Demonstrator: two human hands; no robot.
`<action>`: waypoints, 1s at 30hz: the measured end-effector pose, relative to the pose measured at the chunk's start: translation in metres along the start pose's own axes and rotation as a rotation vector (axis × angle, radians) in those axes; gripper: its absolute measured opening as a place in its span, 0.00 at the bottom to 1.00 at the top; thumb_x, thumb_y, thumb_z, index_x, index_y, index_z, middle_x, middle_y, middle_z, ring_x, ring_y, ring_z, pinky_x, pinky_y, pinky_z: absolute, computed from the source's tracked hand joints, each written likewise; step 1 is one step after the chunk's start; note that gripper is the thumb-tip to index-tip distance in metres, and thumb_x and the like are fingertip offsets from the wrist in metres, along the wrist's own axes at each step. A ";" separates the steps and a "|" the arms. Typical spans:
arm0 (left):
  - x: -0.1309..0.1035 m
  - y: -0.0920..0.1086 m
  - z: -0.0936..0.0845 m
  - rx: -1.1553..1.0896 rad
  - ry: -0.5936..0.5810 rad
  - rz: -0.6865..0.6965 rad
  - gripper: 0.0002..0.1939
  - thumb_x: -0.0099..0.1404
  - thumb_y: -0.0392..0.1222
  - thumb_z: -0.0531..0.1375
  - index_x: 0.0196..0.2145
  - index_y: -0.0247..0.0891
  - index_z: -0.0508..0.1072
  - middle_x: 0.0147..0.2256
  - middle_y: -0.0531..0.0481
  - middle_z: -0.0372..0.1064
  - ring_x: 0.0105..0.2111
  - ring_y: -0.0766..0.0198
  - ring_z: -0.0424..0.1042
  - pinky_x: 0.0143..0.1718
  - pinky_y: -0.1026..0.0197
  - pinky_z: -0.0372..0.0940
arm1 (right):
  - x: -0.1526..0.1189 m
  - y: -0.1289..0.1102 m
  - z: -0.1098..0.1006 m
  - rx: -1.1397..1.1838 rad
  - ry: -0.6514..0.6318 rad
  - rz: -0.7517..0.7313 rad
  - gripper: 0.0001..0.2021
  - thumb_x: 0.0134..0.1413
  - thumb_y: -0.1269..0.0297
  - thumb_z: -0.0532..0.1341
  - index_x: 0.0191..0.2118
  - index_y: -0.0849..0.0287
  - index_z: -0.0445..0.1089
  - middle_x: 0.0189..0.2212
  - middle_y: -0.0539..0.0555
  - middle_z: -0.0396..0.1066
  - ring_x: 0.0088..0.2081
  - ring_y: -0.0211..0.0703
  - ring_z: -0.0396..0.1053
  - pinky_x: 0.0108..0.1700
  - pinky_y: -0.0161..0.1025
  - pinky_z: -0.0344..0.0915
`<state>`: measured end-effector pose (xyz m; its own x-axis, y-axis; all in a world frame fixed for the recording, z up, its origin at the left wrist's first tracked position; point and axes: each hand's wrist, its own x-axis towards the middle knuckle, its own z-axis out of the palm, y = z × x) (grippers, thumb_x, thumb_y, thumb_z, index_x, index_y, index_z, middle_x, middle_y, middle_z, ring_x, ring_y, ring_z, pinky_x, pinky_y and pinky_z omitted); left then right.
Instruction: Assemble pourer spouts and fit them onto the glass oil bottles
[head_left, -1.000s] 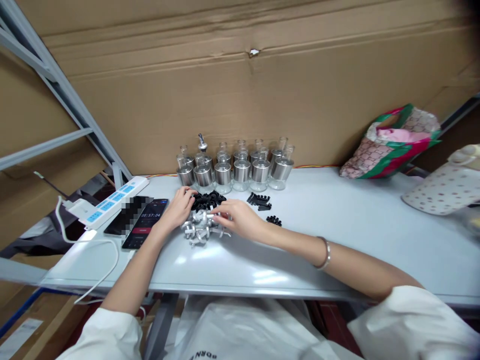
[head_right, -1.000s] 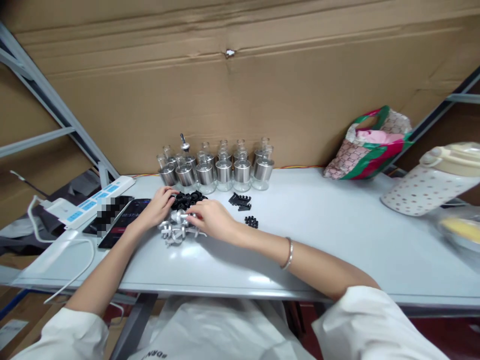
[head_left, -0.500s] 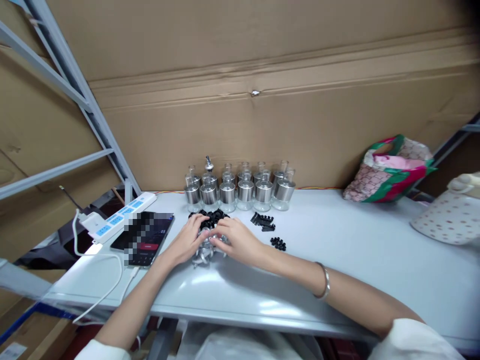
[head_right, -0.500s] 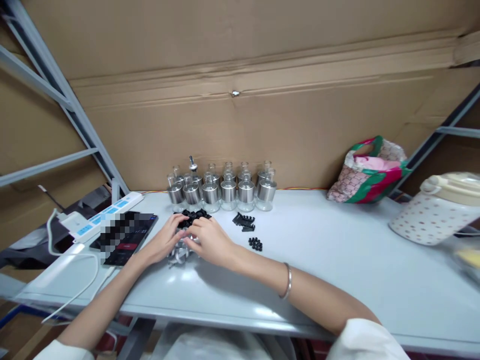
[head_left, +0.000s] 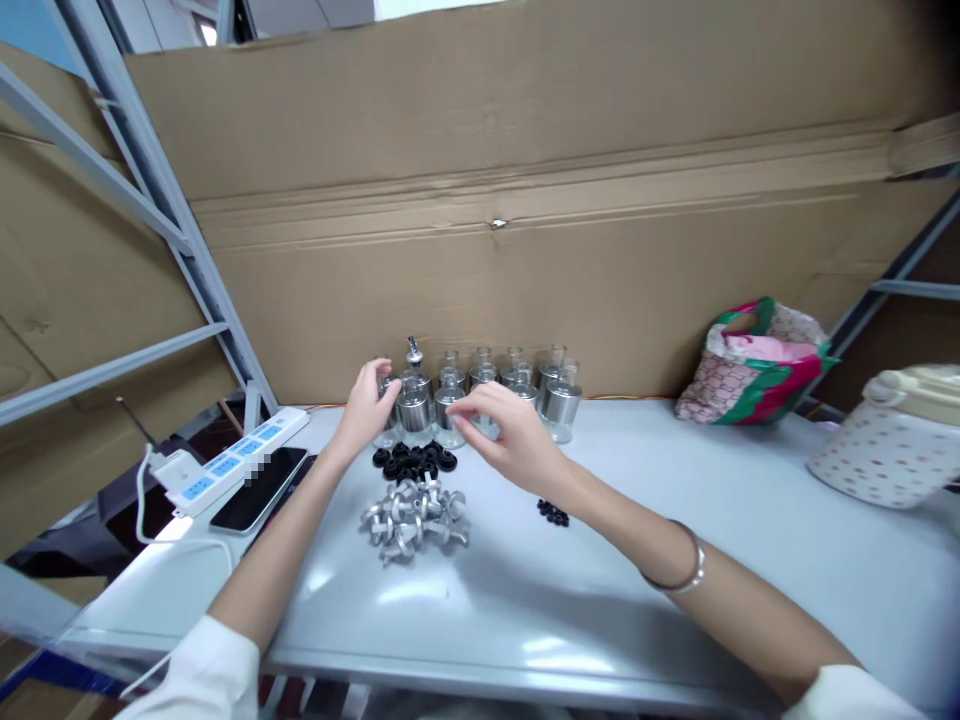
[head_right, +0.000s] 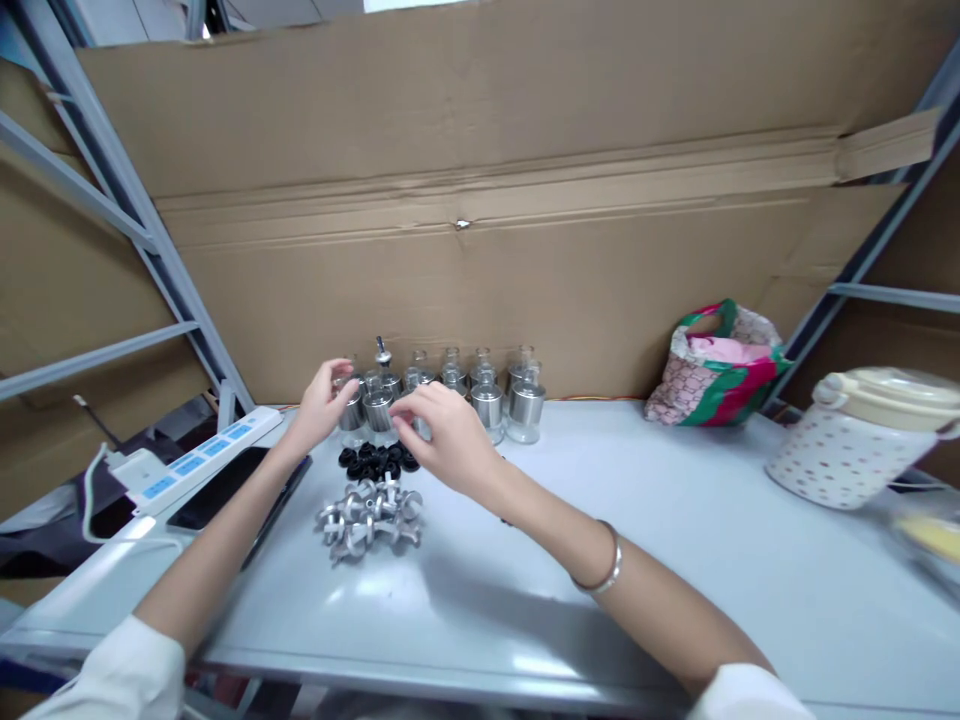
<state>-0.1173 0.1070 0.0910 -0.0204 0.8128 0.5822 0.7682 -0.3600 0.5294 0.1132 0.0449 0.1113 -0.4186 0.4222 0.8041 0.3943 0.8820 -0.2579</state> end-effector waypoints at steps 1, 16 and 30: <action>0.017 0.002 0.002 0.055 -0.052 -0.073 0.19 0.65 0.43 0.52 0.52 0.35 0.60 0.50 0.39 0.66 0.50 0.58 0.67 0.49 0.56 0.64 | 0.002 0.004 -0.001 0.018 0.008 0.037 0.07 0.59 0.70 0.56 0.34 0.60 0.71 0.27 0.52 0.70 0.32 0.40 0.65 0.36 0.38 0.61; 0.095 0.015 0.049 0.255 -0.102 -0.096 0.06 0.61 0.34 0.55 0.37 0.36 0.67 0.36 0.42 0.71 0.38 0.57 0.71 0.40 0.58 0.63 | -0.003 0.012 -0.027 -0.042 0.046 0.143 0.08 0.58 0.69 0.55 0.33 0.59 0.71 0.25 0.51 0.70 0.30 0.40 0.66 0.34 0.37 0.60; 0.095 0.015 0.041 0.181 -0.008 0.137 0.11 0.58 0.29 0.55 0.39 0.37 0.66 0.36 0.47 0.70 0.37 0.62 0.68 0.41 0.62 0.60 | -0.004 0.022 -0.040 -0.093 0.129 0.204 0.08 0.56 0.67 0.56 0.32 0.58 0.72 0.27 0.51 0.73 0.31 0.41 0.69 0.37 0.40 0.61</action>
<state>-0.0819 0.1974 0.1288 0.0968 0.7655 0.6361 0.8655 -0.3803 0.3259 0.1562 0.0540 0.1237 -0.2168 0.5539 0.8039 0.5360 0.7558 -0.3762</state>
